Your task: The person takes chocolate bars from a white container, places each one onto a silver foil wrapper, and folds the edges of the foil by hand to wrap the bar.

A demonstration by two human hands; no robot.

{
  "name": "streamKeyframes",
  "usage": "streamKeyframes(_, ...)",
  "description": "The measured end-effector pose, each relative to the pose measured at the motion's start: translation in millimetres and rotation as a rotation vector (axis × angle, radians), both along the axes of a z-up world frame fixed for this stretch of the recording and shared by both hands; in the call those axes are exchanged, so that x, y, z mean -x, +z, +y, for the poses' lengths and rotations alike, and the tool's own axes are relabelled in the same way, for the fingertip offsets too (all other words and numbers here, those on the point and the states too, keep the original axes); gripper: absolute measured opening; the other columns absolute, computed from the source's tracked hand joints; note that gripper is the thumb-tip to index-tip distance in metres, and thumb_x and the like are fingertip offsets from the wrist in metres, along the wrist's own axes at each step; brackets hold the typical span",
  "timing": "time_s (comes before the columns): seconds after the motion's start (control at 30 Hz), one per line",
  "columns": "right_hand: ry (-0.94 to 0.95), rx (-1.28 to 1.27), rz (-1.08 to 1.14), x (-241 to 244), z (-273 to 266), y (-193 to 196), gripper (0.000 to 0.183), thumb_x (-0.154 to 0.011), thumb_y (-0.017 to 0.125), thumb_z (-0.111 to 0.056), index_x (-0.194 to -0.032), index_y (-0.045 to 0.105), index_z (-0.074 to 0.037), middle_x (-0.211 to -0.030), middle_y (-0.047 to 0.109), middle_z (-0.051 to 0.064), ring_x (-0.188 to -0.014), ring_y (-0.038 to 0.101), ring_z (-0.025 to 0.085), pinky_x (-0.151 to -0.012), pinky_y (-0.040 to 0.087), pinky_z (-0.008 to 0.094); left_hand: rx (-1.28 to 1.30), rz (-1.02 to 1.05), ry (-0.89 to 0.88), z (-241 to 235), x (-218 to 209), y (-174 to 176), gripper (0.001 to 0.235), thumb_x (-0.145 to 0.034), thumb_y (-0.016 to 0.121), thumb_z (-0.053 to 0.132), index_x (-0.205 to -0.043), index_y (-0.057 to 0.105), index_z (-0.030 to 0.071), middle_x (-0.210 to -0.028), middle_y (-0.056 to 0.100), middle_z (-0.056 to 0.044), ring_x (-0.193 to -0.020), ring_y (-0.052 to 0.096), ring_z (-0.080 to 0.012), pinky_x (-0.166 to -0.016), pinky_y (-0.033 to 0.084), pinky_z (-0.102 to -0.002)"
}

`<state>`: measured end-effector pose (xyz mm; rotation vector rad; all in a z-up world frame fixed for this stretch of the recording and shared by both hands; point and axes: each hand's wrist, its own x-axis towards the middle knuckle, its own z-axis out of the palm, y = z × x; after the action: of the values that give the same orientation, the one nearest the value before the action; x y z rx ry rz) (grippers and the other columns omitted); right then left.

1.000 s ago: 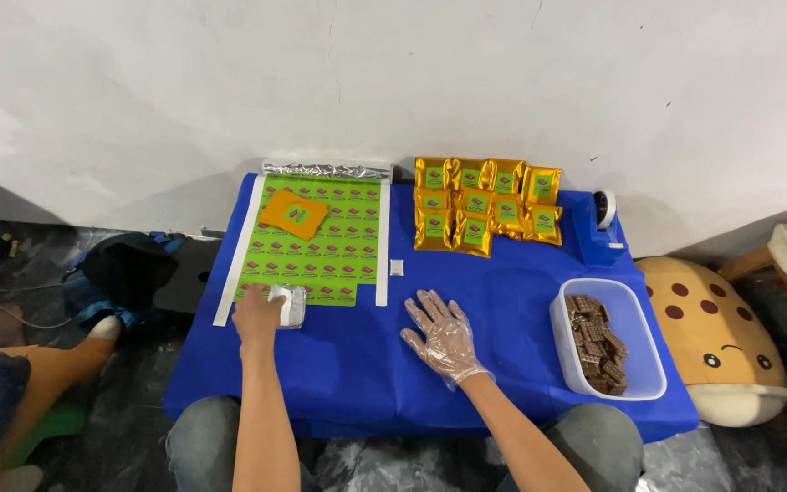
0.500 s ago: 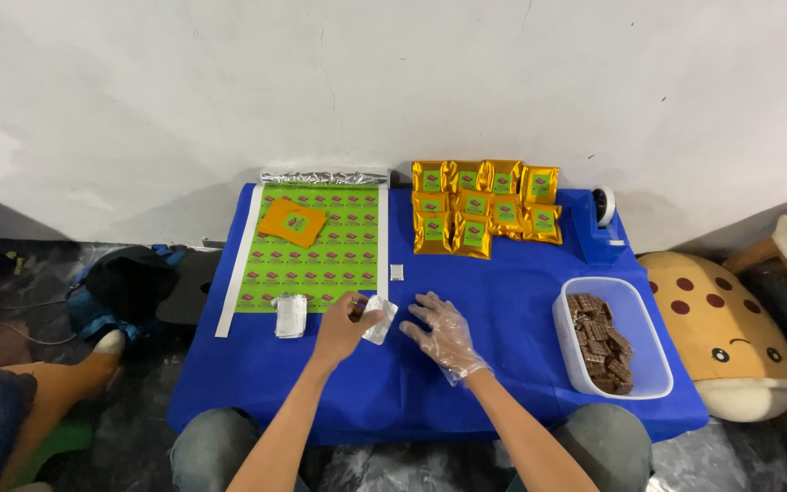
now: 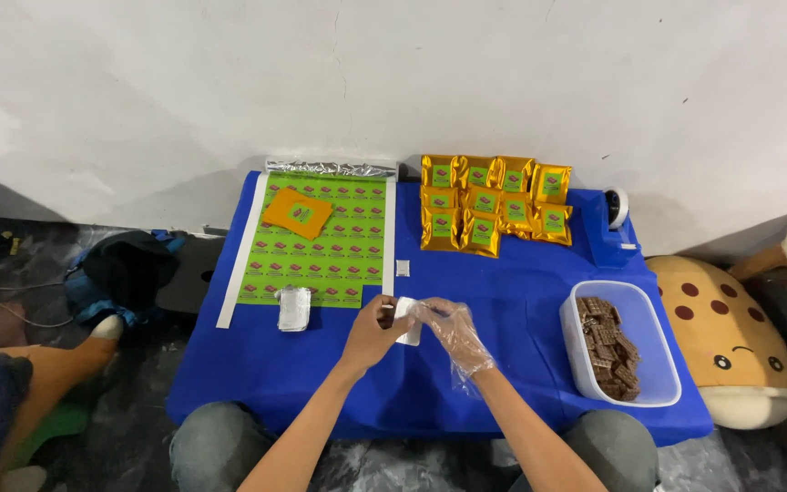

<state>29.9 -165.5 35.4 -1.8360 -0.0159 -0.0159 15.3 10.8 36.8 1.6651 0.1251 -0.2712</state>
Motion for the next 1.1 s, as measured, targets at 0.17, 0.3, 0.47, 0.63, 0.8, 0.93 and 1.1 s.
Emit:
streamKeyframes(0.17,-0.062,0.041,-0.049,-10.1,-11.1,-25.3,0.018,-0.083,0.086,-0.025,-0.087,0.082,-0.009,-0.080,0.079,0.012,-0.077,0.076,0.020,-0.073,0.060,0.033,0.101,0.011,-0.034,-1.5,8.6,6.2,0.051,-0.087,0.079,0.014,-0.130,0.052,0.009,-0.116,0.071,-0.025,-0.107,0.071,-0.0263,-0.094,0.058,-0.039)
streamKeyframes(0.3,-0.034,-0.001,-0.065,-8.7,-16.7,-12.6,0.018,-0.082,0.087,-0.025,-0.081,0.081,-0.008,-0.077,0.078,0.012,-0.071,0.073,0.019,-0.070,0.060,0.033,0.094,-0.010,-0.059,-1.1,11.5,9.7,0.049,-0.086,0.082,0.019,-0.121,0.047,0.012,-0.125,0.067,-0.029,-0.111,0.071,-0.0308,-0.096,0.058,-0.043)
streamKeyframes(0.47,-0.043,-0.011,-0.089,-7.6,-16.0,-1.9,0.017,-0.083,0.085,-0.024,-0.077,0.080,-0.009,-0.074,0.078,0.010,-0.069,0.072,0.016,-0.068,0.060,0.031,-0.002,-0.030,-0.108,-5.6,6.3,-7.8,0.018,-0.093,0.076,0.018,-0.105,0.065,0.013,-0.130,0.066,-0.025,-0.115,0.070,-0.0341,-0.092,0.062,-0.043)
streamKeyframes(0.63,-0.053,0.006,-0.153,-4.2,-13.0,2.8,0.018,-0.085,0.084,-0.021,-0.078,0.079,-0.005,-0.072,0.076,0.016,-0.069,0.072,0.018,-0.065,0.060,0.034,-0.065,-0.045,-0.144,-4.9,10.8,12.1,0.033,-0.093,0.074,0.016,-0.125,0.074,0.014,-0.137,0.058,-0.032,-0.114,0.069,-0.0399,-0.093,0.061,-0.049)
streamKeyframes(0.8,-0.107,0.005,-0.078,-4.6,-12.6,1.6,0.024,-0.081,0.087,-0.023,-0.084,0.078,-0.001,-0.078,0.077,0.018,-0.073,0.075,0.024,-0.070,0.062,0.034,-0.050,-0.030,-0.161,-3.1,10.7,11.3,0.042,-0.093,0.075,0.015,-0.135,0.070,0.017,-0.143,0.053,-0.032,-0.118,0.067,-0.0413,-0.094,0.061,-0.050)
streamKeyframes(0.93,-0.106,-0.014,-0.035,-3.9,-14.6,8.0,0.023,-0.080,0.087,-0.025,-0.081,0.078,-0.004,-0.077,0.078,0.014,-0.071,0.074,0.019,-0.068,0.061,0.032,-0.052,-0.030,-0.149,-5.3,11.3,13.8,0.043,-0.092,0.076,0.014,-0.134,0.071,0.018,-0.142,0.055,-0.029,-0.117,0.067,-0.0404,-0.093,0.062,-0.048)
streamKeyframes(1.1,0.059,0.088,0.087,-7.8,-21.9,-10.6,0.045,-0.081,0.085,-0.049,-0.090,0.081,-0.005,-0.081,0.078,0.016,-0.077,0.076,0.026,-0.071,0.061,0.036,-0.008,-0.009,-0.083,-1.7,7.3,13.8,0.044,-0.090,0.078,0.020,-0.134,0.070,0.018,-0.145,0.053,-0.029,-0.119,0.066,-0.0391,-0.096,0.060,-0.046)
